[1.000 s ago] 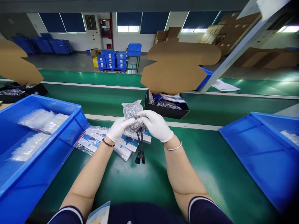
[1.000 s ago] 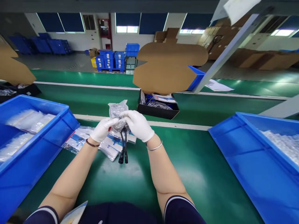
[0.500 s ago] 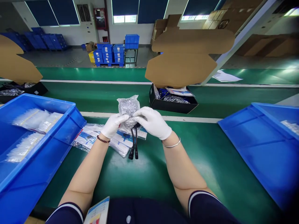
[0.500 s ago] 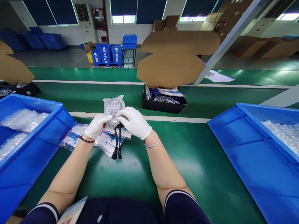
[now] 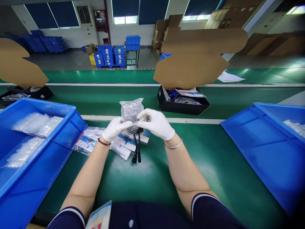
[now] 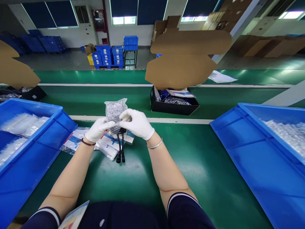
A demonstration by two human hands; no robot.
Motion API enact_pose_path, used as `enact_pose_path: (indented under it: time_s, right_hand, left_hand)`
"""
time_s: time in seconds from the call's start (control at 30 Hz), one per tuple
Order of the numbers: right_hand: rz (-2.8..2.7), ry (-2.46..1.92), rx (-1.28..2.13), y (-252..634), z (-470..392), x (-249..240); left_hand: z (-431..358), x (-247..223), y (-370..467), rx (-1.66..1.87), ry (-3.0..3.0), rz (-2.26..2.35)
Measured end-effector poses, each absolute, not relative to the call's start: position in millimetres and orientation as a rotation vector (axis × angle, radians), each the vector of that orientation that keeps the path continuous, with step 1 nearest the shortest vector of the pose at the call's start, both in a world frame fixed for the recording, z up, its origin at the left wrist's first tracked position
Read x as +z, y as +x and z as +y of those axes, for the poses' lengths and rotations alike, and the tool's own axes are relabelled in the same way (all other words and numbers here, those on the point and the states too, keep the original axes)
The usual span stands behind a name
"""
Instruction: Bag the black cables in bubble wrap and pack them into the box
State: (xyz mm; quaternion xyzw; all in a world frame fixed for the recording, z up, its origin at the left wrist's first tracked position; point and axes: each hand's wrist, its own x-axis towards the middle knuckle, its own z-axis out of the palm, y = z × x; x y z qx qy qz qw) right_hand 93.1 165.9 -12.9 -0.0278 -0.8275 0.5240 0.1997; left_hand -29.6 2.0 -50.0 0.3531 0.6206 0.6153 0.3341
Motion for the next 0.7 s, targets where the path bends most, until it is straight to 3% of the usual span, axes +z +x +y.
enact_pose_path:
  time_s: [0.47,0.7]
  right_hand:
    - [-2.287,-0.118,1.535,88,165,-18]
    - [-1.961,0.080,1.783,92,157,-18]
  left_hand:
    - [5,-61,-39,1.680,0.787,1.501]
    - [21,-49,-4,1.997,0.266,0.643]
